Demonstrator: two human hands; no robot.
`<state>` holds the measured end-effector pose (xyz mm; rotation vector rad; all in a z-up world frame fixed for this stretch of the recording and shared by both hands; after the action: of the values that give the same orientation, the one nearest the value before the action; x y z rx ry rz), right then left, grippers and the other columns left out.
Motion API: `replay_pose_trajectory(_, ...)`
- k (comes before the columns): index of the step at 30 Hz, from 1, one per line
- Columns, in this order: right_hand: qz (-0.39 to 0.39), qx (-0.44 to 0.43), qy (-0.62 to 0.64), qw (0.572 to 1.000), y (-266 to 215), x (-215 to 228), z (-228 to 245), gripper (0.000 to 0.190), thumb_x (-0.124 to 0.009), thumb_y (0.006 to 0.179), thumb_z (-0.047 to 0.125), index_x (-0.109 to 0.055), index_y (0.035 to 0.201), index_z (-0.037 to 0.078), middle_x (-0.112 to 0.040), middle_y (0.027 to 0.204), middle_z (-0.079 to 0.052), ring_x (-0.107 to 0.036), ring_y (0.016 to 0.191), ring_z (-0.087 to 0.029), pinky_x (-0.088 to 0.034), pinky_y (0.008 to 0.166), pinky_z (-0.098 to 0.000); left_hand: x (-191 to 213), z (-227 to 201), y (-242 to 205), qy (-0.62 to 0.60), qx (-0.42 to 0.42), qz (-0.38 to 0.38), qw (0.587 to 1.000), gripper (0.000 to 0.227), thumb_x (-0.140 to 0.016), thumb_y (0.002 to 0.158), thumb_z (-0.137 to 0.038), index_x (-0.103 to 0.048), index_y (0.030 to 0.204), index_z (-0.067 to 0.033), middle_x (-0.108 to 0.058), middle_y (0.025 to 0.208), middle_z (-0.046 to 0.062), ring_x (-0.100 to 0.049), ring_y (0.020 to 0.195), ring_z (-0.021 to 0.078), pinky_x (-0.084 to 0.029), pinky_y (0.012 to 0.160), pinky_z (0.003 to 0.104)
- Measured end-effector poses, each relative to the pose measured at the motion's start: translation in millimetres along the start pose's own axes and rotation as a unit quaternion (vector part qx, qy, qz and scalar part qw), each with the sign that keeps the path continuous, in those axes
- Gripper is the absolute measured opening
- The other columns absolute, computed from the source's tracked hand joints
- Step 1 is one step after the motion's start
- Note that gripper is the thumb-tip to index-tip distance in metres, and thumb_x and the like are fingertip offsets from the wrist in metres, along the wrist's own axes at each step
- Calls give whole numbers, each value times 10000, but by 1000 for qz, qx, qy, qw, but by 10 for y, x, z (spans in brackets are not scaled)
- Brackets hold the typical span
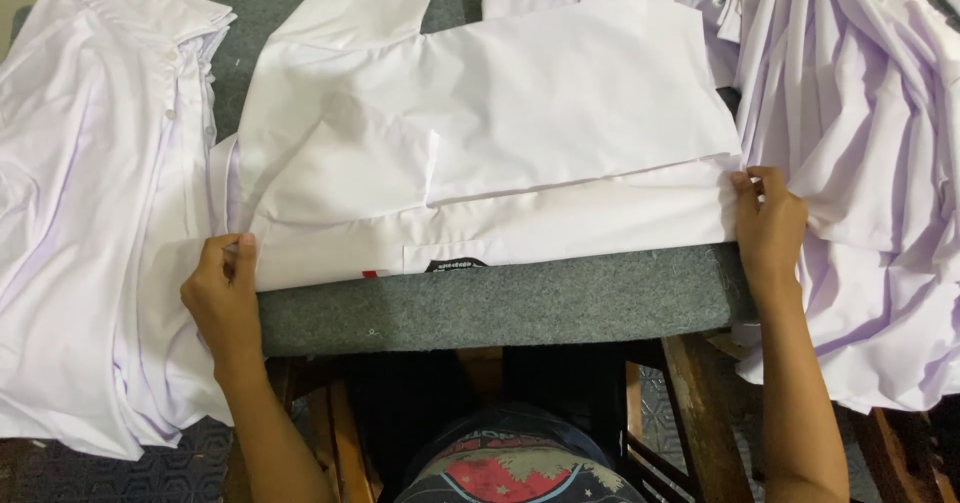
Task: A person is smoothing and folding a white collared shirt on a flat surface in a work environment.
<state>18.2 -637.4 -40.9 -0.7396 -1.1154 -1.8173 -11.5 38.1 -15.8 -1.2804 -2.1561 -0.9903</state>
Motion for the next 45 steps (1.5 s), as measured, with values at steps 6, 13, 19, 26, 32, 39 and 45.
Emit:
replay_pose_trajectory(6, 29, -39, -89, 995, 2, -33, 55, 299, -562, 1189, 266, -682, 1240, -3, -711, 829, -269, -650, 735, -497, -450, 616, -544, -51, 23, -19, 47, -22, -18, 999, 267, -689, 1138, -246, -720, 1059, 7, -692, 847, 82, -620, 742, 210, -488, 686, 361)
replay_pose_trajectory(13, 36, -63, -49, 996, -62, 209, 221, 272, -574, 1189, 251, -655, 1254, -1, -736, 1008, -178, -666, 858, -391, -458, 716, -506, 100, 11, -102, -36, -32, -66, 997, 131, -759, 1095, -70, -688, 1125, 35, -602, 757, 79, -550, 693, 179, -470, 695, 325)
replay_pose_trajectory(19, 31, -8, -144, 989, -72, -60, -25, 287, -543, 1201, 288, -648, 1251, 25, -758, 1048, -197, -682, 884, -475, -455, 672, -567, 10, 120, -103, -2, -20, -52, 998, 167, -749, 1089, -143, -684, 1159, -7, -598, 786, 86, -567, 752, 211, -481, 714, 367)
replay_pose_trajectory(26, 14, -48, -112, 992, -46, -25, 52, 265, -519, 1208, 248, -642, 1223, 15, -743, 1105, -221, -657, 938, -500, -446, 688, -609, 22, 55, -98, 31, -31, -59, 997, 176, -707, 1126, -190, -693, 1101, -17, -593, 749, 50, -567, 675, 199, -462, 681, 386)
replay_pose_trajectory(32, -10, -25, -51, 998, -68, 1, 54, 190, -582, 1177, 121, -638, 1191, -59, -737, 1053, -232, -647, 948, -473, -449, 695, -559, 51, 75, -93, 27, -30, -36, 999, 275, -783, 1065, -298, -684, 1078, -42, -533, 677, 16, -520, 630, 164, -473, 752, 371)
replay_pose_trajectory(39, -30, 31, 8, 999, -103, 89, 213, 117, -650, 1129, -11, -613, 1149, -120, -706, 1014, -261, -637, 866, -414, -464, 760, -491, 19, -14, -134, 37, -52, -82, 995, 221, -763, 1116, -200, -715, 1078, 13, -591, 725, 73, -572, 668, 210, -475, 658, 379)
replay_pose_trajectory(45, -177, 195, -332, 906, -305, -58, 1027, 155, -551, 1151, 85, -640, 1273, 48, -586, 1052, -96, -665, 977, -263, -530, 924, -333, -226, -541, -275, -5, -184, -179, 967, 71, -724, 1025, -59, -659, 1051, -63, -594, 1009, 131, -592, 940, 371, -463, 921, 481)
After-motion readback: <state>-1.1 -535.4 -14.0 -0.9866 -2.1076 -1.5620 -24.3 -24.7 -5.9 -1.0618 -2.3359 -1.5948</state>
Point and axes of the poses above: each hand's wrist, its own y-axis towards the middle knuckle, its own x-axis out of the back of the hand, z = x × y, the point moved 4 cm from there along y, towards the middle knuckle
